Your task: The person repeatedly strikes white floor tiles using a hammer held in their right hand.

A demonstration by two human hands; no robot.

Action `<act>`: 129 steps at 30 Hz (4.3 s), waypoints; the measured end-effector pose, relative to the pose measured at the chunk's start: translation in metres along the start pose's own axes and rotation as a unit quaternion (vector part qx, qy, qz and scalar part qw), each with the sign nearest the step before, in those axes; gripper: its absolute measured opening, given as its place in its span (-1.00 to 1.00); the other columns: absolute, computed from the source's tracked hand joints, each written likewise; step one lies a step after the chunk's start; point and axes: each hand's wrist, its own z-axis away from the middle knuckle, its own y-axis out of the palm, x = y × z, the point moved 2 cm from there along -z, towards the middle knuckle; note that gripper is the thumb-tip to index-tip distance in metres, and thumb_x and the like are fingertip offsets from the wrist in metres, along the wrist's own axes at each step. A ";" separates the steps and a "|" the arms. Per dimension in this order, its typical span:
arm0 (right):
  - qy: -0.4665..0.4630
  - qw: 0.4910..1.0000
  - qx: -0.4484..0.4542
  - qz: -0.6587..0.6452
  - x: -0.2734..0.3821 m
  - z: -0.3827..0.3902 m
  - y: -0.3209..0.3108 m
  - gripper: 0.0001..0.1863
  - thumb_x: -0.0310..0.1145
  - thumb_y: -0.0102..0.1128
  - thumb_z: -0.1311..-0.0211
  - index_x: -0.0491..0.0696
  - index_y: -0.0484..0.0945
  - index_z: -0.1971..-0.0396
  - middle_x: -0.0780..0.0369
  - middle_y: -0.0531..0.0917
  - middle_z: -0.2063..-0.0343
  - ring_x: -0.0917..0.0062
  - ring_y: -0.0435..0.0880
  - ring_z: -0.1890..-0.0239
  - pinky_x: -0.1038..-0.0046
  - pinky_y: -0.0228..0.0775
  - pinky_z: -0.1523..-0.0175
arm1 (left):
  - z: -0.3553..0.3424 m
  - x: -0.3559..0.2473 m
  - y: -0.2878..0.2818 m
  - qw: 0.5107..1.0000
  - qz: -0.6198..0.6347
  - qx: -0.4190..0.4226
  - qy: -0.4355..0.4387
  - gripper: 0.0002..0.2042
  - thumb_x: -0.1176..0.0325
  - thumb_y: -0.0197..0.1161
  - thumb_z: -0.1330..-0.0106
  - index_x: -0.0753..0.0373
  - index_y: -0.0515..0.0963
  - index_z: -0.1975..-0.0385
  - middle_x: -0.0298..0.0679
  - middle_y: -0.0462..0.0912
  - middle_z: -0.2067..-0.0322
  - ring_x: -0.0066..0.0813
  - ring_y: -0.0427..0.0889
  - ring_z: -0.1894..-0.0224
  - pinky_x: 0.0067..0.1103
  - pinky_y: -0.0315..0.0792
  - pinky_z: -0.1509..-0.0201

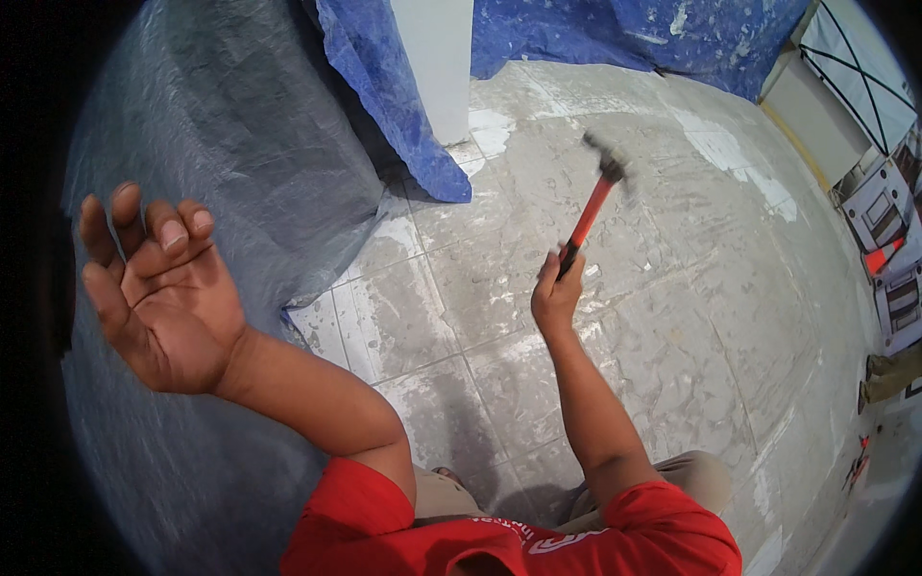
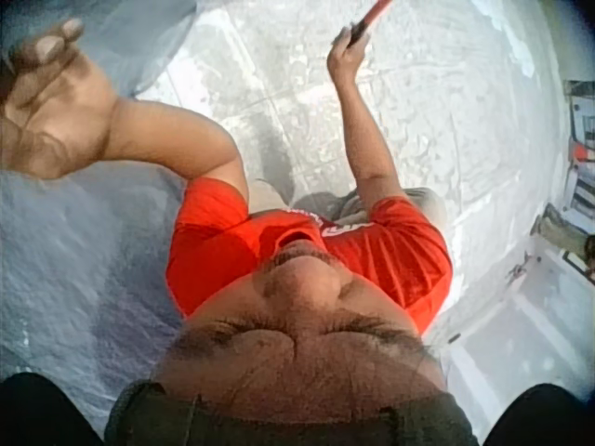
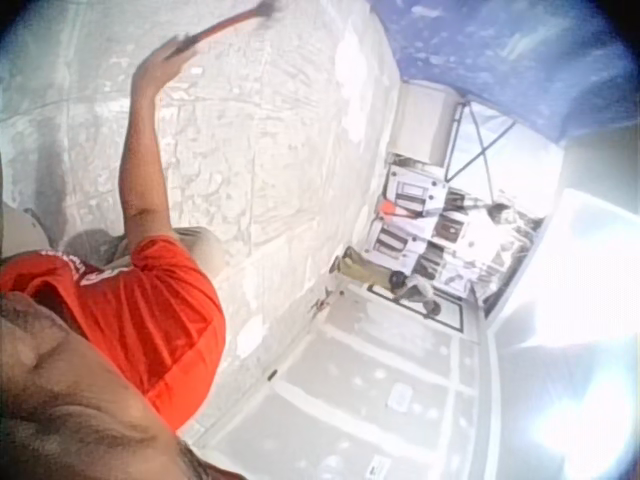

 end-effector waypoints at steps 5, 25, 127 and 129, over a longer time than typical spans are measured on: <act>0.218 0.887 0.274 0.302 -0.158 0.136 -0.033 -0.64 -0.17 -0.02 -0.42 -0.22 0.36 0.17 -0.15 0.61 0.45 -0.15 0.61 0.32 0.02 0.47 0.18 | -0.001 0.007 0.006 1.000 0.019 -0.008 0.005 -0.52 0.16 -0.24 -0.56 0.37 0.31 -0.27 0.00 0.53 -0.14 -0.42 0.54 0.14 -0.40 0.40 -0.01; -0.069 0.990 -0.072 -0.101 0.031 -0.032 -0.014 -0.70 -0.23 -0.08 -0.51 -0.18 0.33 0.03 0.27 0.48 0.54 0.61 0.45 0.54 0.55 0.31 0.40 | 0.000 0.000 0.004 1.000 -0.014 0.004 0.001 -0.52 0.14 -0.23 -0.56 0.36 0.32 -0.27 0.00 0.52 -0.16 -0.43 0.53 0.16 -0.39 0.40 0.01; 0.073 0.989 0.007 0.129 -0.084 0.056 0.008 -0.63 -0.16 -0.10 -0.47 -0.22 0.31 0.06 -0.09 0.58 0.43 -0.04 0.60 0.35 0.09 0.39 0.23 | -0.002 -0.005 0.003 1.000 -0.010 0.023 0.012 -0.51 0.13 -0.23 -0.56 0.37 0.30 -0.28 0.02 0.51 -0.17 -0.42 0.55 0.14 -0.40 0.42 0.02; 0.275 0.917 0.247 0.146 -0.139 0.115 0.003 -0.52 -0.07 -0.06 -0.42 -0.30 0.44 0.15 -0.21 0.62 0.27 -0.13 0.61 0.15 0.04 0.41 0.09 | -0.002 -0.004 0.005 0.999 -0.008 0.029 0.013 -0.51 0.14 -0.23 -0.56 0.37 0.30 -0.29 0.01 0.51 -0.17 -0.42 0.55 0.14 -0.40 0.42 0.02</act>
